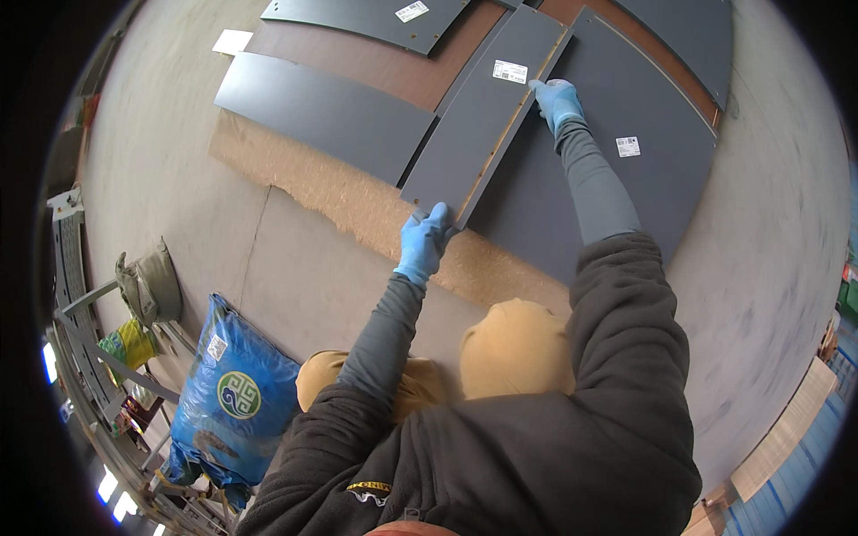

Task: The person wipes a dark gray panel with a cloth, then places it on a stack of similar panels on the floor. They continue to pick up, wipe, and stack additional panels one at a time, occasionally kneeling to align them.

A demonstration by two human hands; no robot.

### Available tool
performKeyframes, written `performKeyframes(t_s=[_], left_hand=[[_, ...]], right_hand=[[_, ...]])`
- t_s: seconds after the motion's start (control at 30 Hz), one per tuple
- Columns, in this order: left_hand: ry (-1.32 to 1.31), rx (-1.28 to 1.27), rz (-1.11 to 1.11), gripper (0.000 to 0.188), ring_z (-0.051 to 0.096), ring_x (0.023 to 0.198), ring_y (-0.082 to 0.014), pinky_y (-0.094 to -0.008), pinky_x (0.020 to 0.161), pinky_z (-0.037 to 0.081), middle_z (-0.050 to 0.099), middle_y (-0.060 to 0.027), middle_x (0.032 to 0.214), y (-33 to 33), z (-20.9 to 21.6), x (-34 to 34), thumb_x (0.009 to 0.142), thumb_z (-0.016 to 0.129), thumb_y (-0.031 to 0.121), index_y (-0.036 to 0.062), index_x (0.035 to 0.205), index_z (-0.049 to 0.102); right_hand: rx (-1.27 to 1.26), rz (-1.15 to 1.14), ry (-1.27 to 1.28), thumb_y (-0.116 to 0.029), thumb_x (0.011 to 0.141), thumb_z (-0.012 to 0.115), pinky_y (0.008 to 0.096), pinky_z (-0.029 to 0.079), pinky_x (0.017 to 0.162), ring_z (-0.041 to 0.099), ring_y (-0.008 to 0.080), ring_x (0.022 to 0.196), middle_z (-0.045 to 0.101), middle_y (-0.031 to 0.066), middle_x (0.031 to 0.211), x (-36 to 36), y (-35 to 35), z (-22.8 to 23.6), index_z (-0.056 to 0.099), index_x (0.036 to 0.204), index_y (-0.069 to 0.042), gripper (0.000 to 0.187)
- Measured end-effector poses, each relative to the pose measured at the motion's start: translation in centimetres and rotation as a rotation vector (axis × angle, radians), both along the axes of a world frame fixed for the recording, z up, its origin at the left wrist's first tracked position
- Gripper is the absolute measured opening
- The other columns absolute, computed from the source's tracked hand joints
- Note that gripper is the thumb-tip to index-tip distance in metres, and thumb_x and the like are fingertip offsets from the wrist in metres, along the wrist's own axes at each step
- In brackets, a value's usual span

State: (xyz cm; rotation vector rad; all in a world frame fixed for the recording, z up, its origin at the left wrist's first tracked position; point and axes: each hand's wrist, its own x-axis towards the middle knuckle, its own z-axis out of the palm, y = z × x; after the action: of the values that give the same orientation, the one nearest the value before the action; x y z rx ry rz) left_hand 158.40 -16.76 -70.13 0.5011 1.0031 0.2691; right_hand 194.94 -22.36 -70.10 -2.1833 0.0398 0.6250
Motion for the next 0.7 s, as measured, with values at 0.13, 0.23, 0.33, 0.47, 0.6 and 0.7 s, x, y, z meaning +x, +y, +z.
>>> performKeyframes(t_s=[0.13,0.23,0.33,0.47,0.6,0.7], left_hand=[[-0.020,-0.037,-0.013,0.016,0.071,0.095,-0.0186,-0.0376,0.082,0.062,0.070,-0.0036,0.105,1.0,-0.3,-1.2,0.099,0.074,0.015,0.0080,0.110,0.065],[0.025,-0.017,-0.037,0.014,0.070,0.095,-0.0182,-0.0397,0.083,0.062,0.069,-0.0026,0.106,1.5,-1.1,-1.5,0.101,0.072,0.015,0.0098,0.112,0.065],[0.006,-0.034,-0.012,0.013,0.070,0.095,-0.0181,-0.0394,0.082,0.061,0.069,-0.0027,0.105,1.4,-1.4,-1.9,0.102,0.070,0.015,0.0110,0.113,0.066],[-0.024,-0.028,-0.014,0.018,0.069,0.093,-0.0171,-0.0370,0.081,0.061,0.069,-0.0030,0.105,1.6,-1.5,-3.0,0.101,0.071,0.015,0.0095,0.117,0.066],[-0.006,0.006,-0.020,0.027,0.070,0.096,-0.0181,-0.0362,0.080,0.061,0.071,-0.0049,0.110,2.0,-1.4,-3.5,0.099,0.074,0.016,0.0056,0.123,0.067],[0.021,0.009,-0.026,0.024,0.069,0.090,-0.0161,-0.0363,0.081,0.061,0.068,-0.0029,0.104,2.0,-1.1,-3.2,0.101,0.073,0.018,0.0077,0.121,0.066]], right_hand=[[0.022,0.032,0.022,-0.033,0.095,0.078,0.0330,0.054,0.067,0.060,0.0138,0.071,0.066,0.0032,0.085,-0.8,0.3,0.2,0.071,0.106,-0.003,0.033],[-0.044,0.134,0.026,-0.031,0.095,0.079,0.0302,0.056,0.073,0.063,0.0125,0.082,0.068,0.0041,0.096,-0.8,0.4,0.2,0.069,0.123,-0.001,0.043],[-0.042,0.130,-0.014,-0.030,0.095,0.079,0.0296,0.055,0.073,0.062,0.0112,0.081,0.069,0.0042,0.098,-1.0,0.3,0.0,0.069,0.123,0.001,0.043],[-0.061,0.148,-0.015,-0.029,0.096,0.079,0.0285,0.055,0.075,0.061,0.0105,0.080,0.069,0.0030,0.097,-1.7,0.6,-0.5,0.068,0.123,0.002,0.042],[-0.039,0.175,-0.036,-0.037,0.093,0.075,0.0384,0.055,0.096,0.073,0.0271,0.100,0.077,0.0149,0.108,-2.2,1.4,-1.0,0.072,0.124,0.000,0.047],[-0.128,0.249,-0.066,-0.038,0.092,0.075,0.0385,0.055,0.097,0.074,0.0277,0.103,0.078,0.0155,0.111,-1.9,1.6,-1.3,0.071,0.125,0.000,0.050]])
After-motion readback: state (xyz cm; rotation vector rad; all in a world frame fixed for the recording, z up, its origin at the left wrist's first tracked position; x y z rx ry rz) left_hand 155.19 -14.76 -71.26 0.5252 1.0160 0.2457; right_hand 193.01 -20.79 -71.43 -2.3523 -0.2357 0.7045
